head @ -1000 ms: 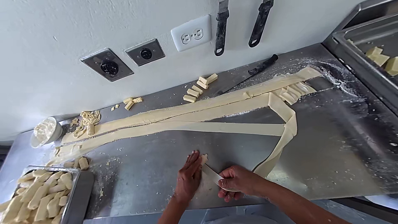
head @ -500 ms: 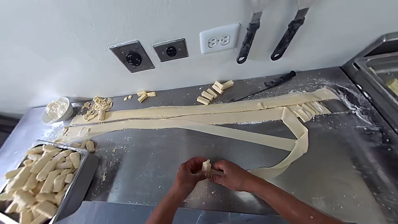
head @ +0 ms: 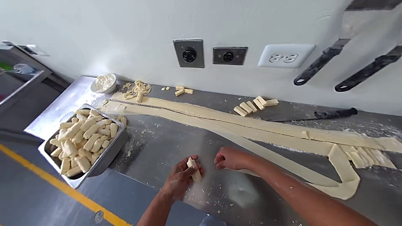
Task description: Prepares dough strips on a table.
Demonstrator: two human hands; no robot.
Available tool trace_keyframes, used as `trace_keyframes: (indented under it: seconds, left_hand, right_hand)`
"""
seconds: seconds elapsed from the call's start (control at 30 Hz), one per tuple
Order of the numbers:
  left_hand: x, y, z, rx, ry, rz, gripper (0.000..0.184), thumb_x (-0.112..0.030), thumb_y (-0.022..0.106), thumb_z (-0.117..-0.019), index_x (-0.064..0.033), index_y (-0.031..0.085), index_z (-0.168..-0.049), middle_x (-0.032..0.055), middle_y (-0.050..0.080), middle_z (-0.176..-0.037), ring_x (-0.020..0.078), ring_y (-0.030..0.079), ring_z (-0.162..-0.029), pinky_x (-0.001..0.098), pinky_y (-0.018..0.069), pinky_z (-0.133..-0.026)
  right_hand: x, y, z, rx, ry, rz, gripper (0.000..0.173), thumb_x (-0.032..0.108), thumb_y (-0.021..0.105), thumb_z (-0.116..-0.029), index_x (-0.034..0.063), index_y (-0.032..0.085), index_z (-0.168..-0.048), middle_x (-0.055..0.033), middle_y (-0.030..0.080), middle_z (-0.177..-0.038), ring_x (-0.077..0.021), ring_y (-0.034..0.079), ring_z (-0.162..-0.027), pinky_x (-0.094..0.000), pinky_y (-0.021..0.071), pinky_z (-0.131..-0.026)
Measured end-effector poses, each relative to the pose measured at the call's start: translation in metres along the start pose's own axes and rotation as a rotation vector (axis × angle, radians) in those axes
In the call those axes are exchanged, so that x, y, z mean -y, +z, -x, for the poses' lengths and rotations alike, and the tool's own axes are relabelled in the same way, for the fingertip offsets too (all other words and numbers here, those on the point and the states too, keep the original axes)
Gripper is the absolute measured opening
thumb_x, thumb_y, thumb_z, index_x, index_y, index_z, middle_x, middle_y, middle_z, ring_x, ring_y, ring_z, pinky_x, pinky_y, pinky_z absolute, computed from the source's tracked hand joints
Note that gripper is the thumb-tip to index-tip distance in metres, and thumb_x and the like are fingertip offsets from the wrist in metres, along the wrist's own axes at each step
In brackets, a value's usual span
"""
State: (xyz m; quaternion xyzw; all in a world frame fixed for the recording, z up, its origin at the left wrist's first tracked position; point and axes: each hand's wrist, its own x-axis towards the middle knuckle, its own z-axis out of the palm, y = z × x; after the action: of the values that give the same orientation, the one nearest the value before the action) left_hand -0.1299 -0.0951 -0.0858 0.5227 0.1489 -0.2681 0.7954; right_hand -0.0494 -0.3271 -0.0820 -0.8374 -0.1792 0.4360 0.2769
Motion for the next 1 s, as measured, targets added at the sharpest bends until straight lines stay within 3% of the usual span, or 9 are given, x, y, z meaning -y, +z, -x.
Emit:
trace_keyframes:
  seconds: [0.13, 0.27, 0.33, 0.43, 0.6, 0.7, 0.77, 0.87, 1.0]
  left_hand:
    - [0.011, 0.006, 0.002, -0.059, -0.007, 0.127, 0.035, 0.005, 0.043, -0.1027, 0.0046, 0.044, -0.137, 0.0071, 0.070, -0.102, 0.0163, 0.072, -0.088, 0.0323, 0.0609, -0.085]
    - [0.023, 0.006, 0.010, -0.020, 0.020, 0.179, 0.023, 0.007, 0.045, -0.0995, -0.0003, 0.050, -0.121, 0.0046, 0.071, -0.093, 0.0136, 0.072, -0.083, 0.0309, 0.0608, -0.081]
    - [0.028, 0.003, 0.015, 0.028, 0.043, 0.237, 0.023, -0.009, 0.036, -0.1020, -0.0048, 0.053, -0.117, 0.0040, 0.074, -0.093, 0.0143, 0.073, -0.085, 0.0325, 0.0615, -0.079]
    - [0.027, 0.012, 0.019, -0.037, -0.040, 0.302, 0.073, -0.053, 0.003, -0.1061, -0.0035, 0.052, -0.128, 0.0033, 0.074, -0.086, 0.0143, 0.073, -0.078, 0.0319, 0.0613, -0.071]
    - [0.004, 0.004, 0.018, -0.301, 0.111, 0.098, 0.058, -0.043, 0.012, -0.1108, -0.0025, 0.049, -0.131, -0.0050, 0.051, -0.056, 0.0055, 0.050, -0.043, 0.0223, 0.0479, -0.044]
    - [-0.065, -0.058, 0.025, -0.655, 0.430, -0.383, 0.046, -0.030, 0.037, -0.1077, 0.0068, 0.048, -0.133, 0.0014, 0.058, -0.075, 0.0085, 0.057, -0.061, 0.0277, 0.0528, -0.060]
    - [-0.117, -0.099, 0.038, -0.921, 0.486, -0.708, 0.058, -0.035, 0.053, -0.1051, 0.0057, 0.040, -0.145, 0.0231, 0.066, -0.109, 0.0313, 0.066, -0.097, 0.0502, 0.0540, -0.088]
    - [-0.164, -0.148, 0.033, -1.168, 0.548, -1.105, 0.078, -0.038, 0.062, -0.1003, 0.0066, 0.026, -0.153, 0.0363, 0.055, -0.130, 0.0506, 0.059, -0.116, 0.0662, 0.0469, -0.097]
    - [-0.180, -0.175, 0.008, -1.113, 0.450, -1.458, 0.064, -0.020, 0.072, -0.0937, 0.0078, 0.044, -0.145, 0.0404, 0.050, -0.136, 0.0590, 0.049, -0.126, 0.0713, 0.0386, -0.104]
  right_hand:
    - [0.033, 0.004, 0.007, -0.274, -0.083, 0.145, 0.064, 0.027, 0.078, -0.0919, 0.0005, 0.054, -0.145, -0.0223, 0.058, -0.136, -0.0373, 0.055, -0.128, -0.0522, 0.0427, -0.110]
    - [0.058, 0.050, 0.019, -0.203, -0.428, 0.119, 0.109, 0.015, 0.089, -0.0774, 0.0023, 0.022, -0.163, -0.0255, 0.043, -0.156, -0.0387, 0.039, -0.147, -0.0512, 0.0285, -0.122]
    - [0.055, 0.077, 0.012, -0.382, -0.571, 0.080, 0.100, 0.006, 0.085, -0.0754, -0.0028, 0.031, -0.159, -0.0270, 0.057, -0.140, -0.0390, 0.055, -0.133, -0.0466, 0.0417, -0.115]
    - [0.052, 0.108, 0.005, -0.678, -0.715, 0.031, 0.097, 0.012, 0.090, -0.0677, -0.0103, 0.043, -0.150, -0.0251, 0.066, -0.130, -0.0355, 0.066, -0.119, -0.0421, 0.0521, -0.105]
    - [0.030, 0.108, 0.025, -0.709, -0.563, 0.009, 0.095, 0.028, 0.092, -0.0688, -0.0144, 0.050, -0.142, -0.0373, 0.054, -0.140, -0.0514, 0.054, -0.130, -0.0616, 0.0426, -0.110]
    - [-0.038, 0.075, 0.043, -0.771, -0.315, 0.141, 0.044, 0.014, 0.071, -0.0924, -0.0117, 0.064, -0.128, -0.0397, 0.061, -0.120, -0.0579, 0.059, -0.113, -0.0667, 0.0471, -0.099]
    - [-0.074, 0.065, 0.045, -0.760, -0.198, 0.215, 0.032, 0.011, 0.061, -0.0991, -0.0096, 0.069, -0.122, -0.0379, 0.064, -0.114, -0.0568, 0.061, -0.110, -0.0643, 0.0480, -0.097]
    - [-0.086, 0.066, 0.042, -0.724, -0.198, 0.253, 0.023, 0.007, 0.063, -0.0971, -0.0095, 0.074, -0.108, -0.0347, 0.066, -0.106, -0.0534, 0.064, -0.105, -0.0631, 0.0516, -0.092]
    - [-0.074, 0.062, 0.035, -0.705, -0.153, 0.237, 0.010, 0.003, 0.069, -0.0857, -0.0062, 0.073, -0.088, -0.0278, 0.069, -0.098, -0.0460, 0.069, -0.097, -0.0587, 0.0563, -0.084]
